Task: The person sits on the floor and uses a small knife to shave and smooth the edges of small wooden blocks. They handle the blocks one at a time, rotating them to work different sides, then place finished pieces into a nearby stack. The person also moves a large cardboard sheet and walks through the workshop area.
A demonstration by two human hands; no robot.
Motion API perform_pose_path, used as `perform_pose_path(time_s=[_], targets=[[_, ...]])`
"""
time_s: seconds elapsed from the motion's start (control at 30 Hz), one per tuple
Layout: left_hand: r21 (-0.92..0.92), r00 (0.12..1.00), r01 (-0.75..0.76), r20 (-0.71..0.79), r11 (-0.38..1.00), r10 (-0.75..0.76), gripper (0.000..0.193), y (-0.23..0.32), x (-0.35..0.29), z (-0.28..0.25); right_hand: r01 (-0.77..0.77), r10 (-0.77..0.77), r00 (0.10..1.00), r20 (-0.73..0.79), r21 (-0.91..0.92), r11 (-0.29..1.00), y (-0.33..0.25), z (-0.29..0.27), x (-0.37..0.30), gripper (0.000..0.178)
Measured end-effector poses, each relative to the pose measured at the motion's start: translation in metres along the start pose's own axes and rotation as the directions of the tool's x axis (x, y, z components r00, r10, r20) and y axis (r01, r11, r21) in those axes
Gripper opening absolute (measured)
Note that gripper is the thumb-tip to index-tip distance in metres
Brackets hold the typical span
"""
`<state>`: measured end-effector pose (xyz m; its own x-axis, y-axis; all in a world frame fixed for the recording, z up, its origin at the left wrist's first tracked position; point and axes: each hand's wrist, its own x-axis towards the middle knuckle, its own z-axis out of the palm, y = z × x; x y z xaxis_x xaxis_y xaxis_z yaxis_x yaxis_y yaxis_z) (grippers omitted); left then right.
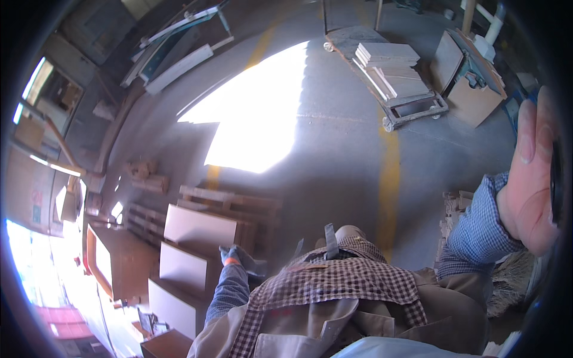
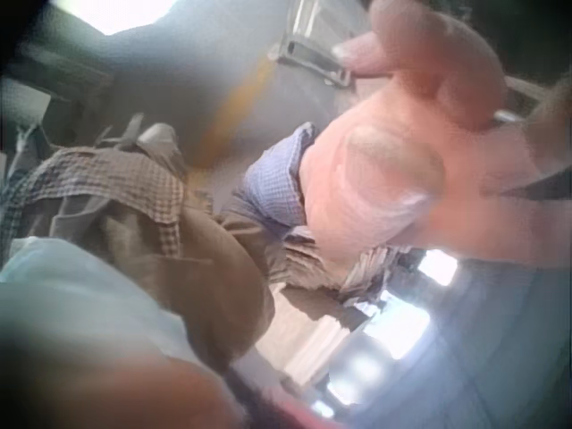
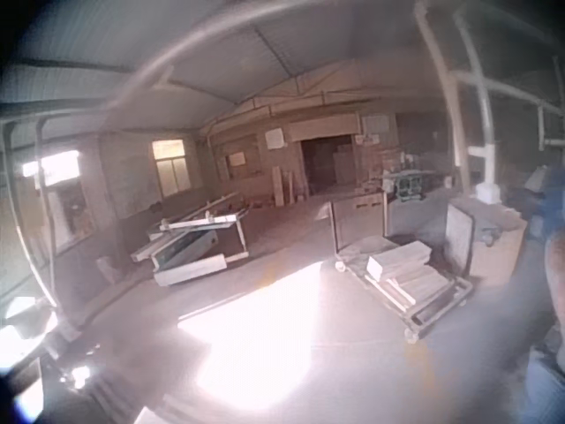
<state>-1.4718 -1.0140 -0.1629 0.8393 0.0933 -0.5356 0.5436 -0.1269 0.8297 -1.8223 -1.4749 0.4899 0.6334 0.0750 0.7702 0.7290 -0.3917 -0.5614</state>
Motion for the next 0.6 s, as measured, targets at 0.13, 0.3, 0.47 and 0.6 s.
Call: perform_pose_path(time_s=[0.13, 0.3, 0.47, 0.6], targets=[[-0.201, 0.796, -0.424, 0.383, 0.883, 0.469, 0.032, 0.19, 0.091, 0.214, -0.017, 0.017, 1.0, 0.026, -0.028, 0.999, 0.116, -0.044, 0.049, 0.019], [-0.088, 0.835, -0.414, 0.361, 0.906, 0.417, 0.029, 0.295, 0.198, 0.369, -0.002, -0.003, 0.998, 0.07, 0.081, 0.997, 0.304, -0.133, 0.122, 0.018], [0.145, 0.977, -0.15, 0.176, 0.978, 0.124, 0.02, 0.308, 0.231, 0.369, 0.014, -0.036, 0.993, 0.113, 0.19, 0.982, 0.479, -0.213, 0.233, 0.018], [0.091, 0.898, 0.352, 0.249, 0.932, -0.363, 0.019, 0.313, 0.236, 0.383, -0.022, -0.035, 0.973, 0.228, 0.242, 0.97, 0.619, -0.253, 0.327, 0.018]])
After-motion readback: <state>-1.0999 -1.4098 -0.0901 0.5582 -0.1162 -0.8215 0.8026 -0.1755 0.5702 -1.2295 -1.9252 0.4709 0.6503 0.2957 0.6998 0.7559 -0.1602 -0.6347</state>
